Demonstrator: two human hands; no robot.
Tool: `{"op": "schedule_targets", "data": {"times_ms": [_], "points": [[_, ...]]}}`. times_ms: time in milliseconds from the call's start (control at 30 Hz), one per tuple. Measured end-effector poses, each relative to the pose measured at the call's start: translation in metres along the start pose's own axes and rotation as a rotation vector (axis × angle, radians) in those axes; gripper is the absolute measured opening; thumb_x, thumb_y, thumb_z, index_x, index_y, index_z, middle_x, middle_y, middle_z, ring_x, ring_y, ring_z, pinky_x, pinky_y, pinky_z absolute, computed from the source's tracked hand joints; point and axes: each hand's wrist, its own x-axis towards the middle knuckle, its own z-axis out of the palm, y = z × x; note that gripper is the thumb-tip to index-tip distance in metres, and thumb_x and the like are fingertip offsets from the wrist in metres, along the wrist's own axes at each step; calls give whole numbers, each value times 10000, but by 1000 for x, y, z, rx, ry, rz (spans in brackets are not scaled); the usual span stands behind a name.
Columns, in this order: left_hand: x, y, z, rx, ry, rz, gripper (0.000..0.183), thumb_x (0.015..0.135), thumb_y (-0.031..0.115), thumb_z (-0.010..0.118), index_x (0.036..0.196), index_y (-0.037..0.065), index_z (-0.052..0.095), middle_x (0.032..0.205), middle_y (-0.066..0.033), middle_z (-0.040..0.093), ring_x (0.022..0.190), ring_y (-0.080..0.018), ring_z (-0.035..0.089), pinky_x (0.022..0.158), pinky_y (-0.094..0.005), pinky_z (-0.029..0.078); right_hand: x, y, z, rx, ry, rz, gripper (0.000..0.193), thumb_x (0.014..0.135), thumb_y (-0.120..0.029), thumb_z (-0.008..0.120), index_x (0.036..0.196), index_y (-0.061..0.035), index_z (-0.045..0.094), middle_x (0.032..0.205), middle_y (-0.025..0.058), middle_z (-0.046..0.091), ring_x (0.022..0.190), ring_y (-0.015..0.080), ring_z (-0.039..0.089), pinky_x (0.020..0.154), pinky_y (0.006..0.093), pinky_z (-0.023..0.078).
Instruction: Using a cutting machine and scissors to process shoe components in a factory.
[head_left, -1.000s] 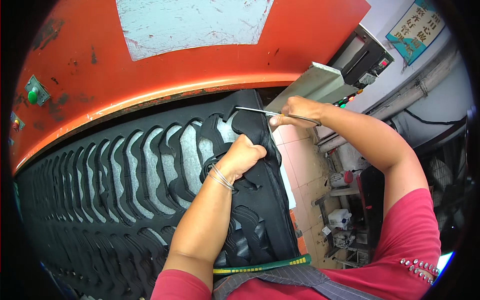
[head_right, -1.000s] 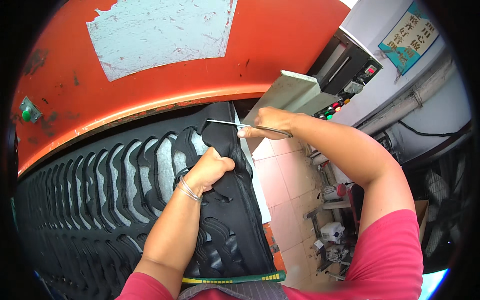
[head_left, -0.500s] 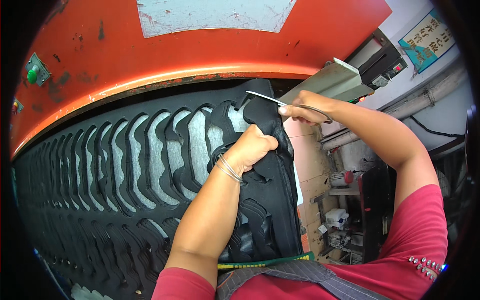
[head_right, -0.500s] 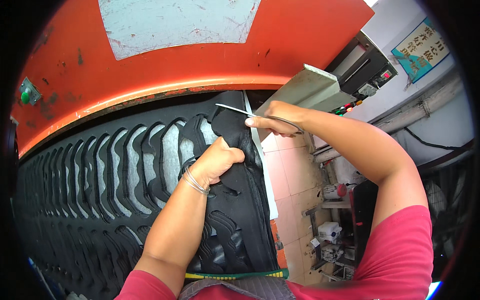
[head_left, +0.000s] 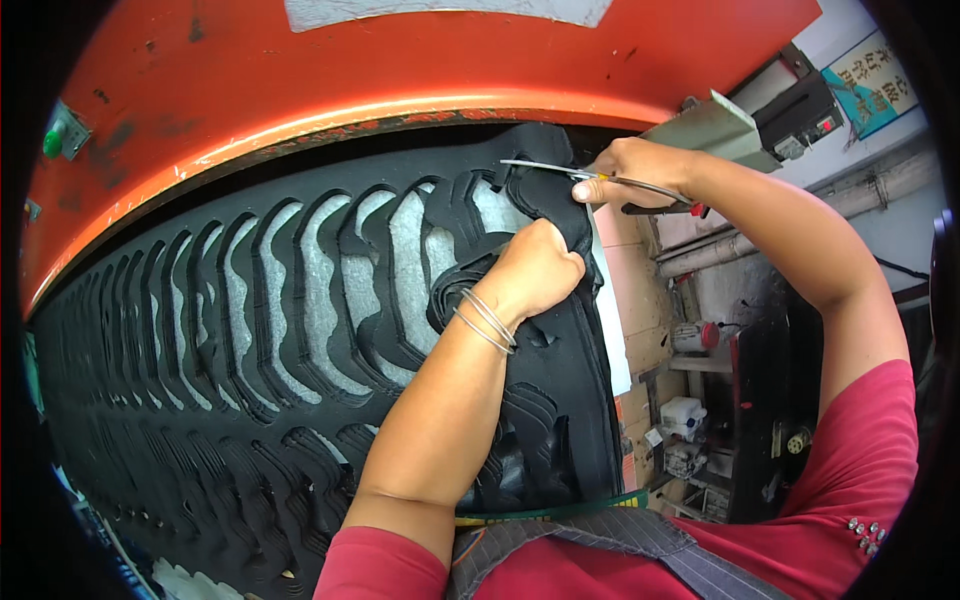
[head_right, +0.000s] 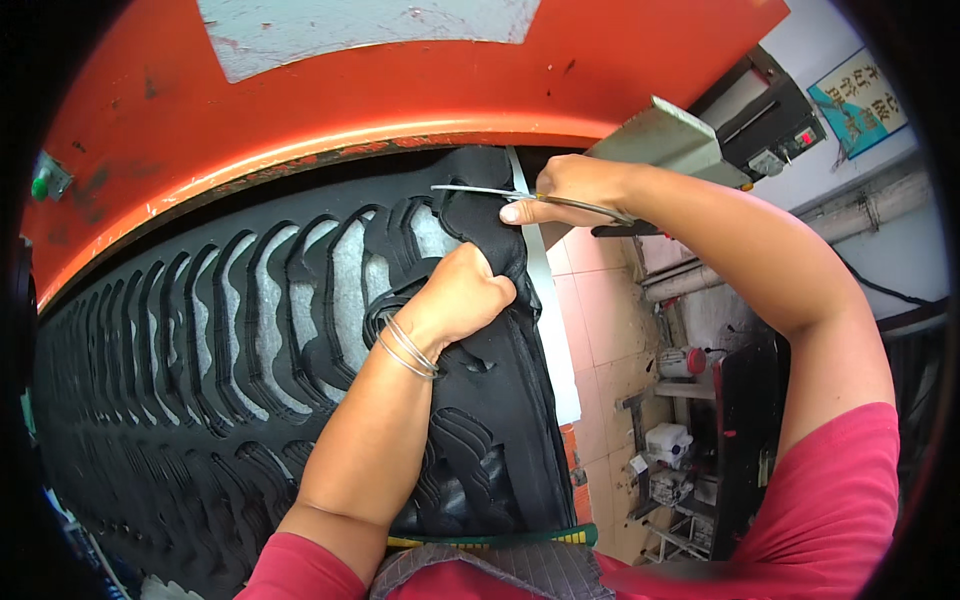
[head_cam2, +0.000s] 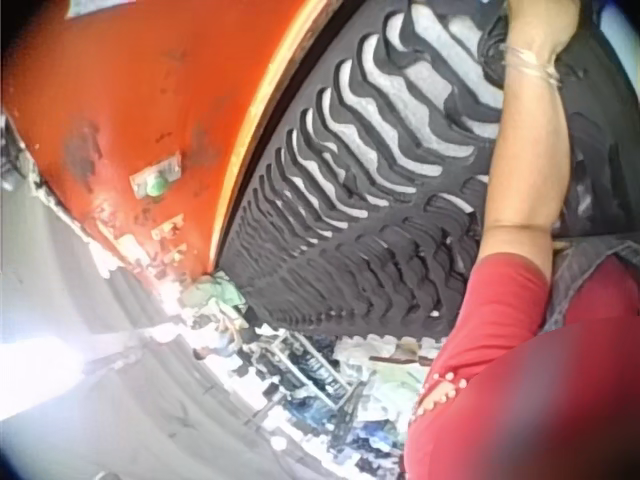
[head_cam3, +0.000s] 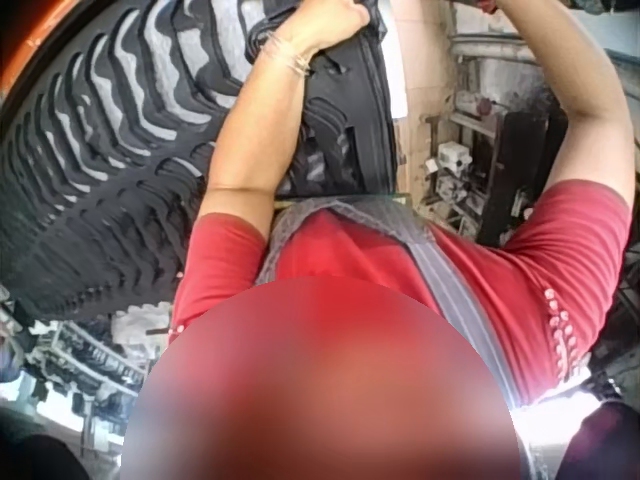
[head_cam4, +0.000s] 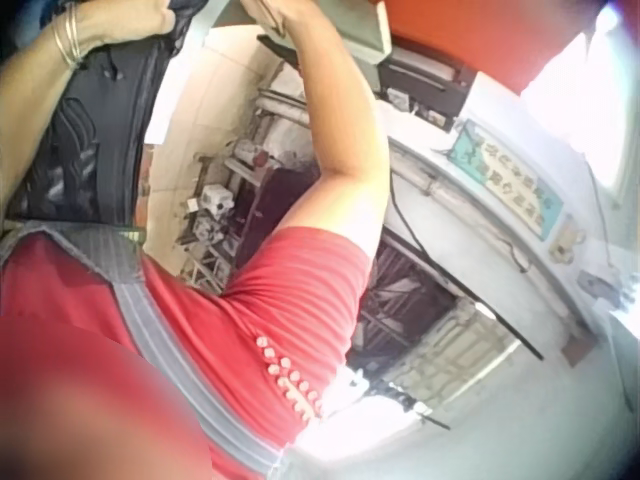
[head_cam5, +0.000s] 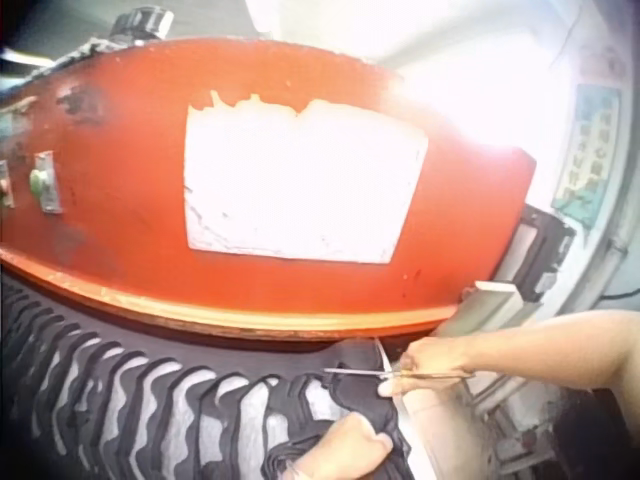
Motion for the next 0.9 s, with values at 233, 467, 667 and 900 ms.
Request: {"op": "schedule_targets", "data": {"times_ms": [233,467,667,900], "points": [[-6,4,7,168,47,73,184,720,81,571,694,-99,600,785,-309,588,775,-432,600,723,-429,491,-30,5,0,-79,30,113,885,709,-798,444,578,64,597,471,190,477,493,306,527,532,448,439],[-10,2,3,189,124,173,186,700,84,562,646,-94,564,681,-291,568,694,-416,600,656,-436,493,0,-15,-10,-14,-57,1,736,806,-658,483,727,69,572,730,239,569,671,321,562,609,381,447],[-6,1,8,292,67,195,160,687,49,542,654,-107,553,696,-305,564,731,-431,592,693,-441,486,-30,-2,-4,143,36,13,833,732,-755,483,600,62,578,466,153,484,452,251,520,462,405,421],[-10,-1,7,286,53,233,182,708,64,578,670,-114,575,702,-300,575,729,-420,600,720,-420,499,-2,-9,-13,-96,21,43,846,684,-777,512,645,64,590,551,170,528,562,292,551,541,418,443]]}}
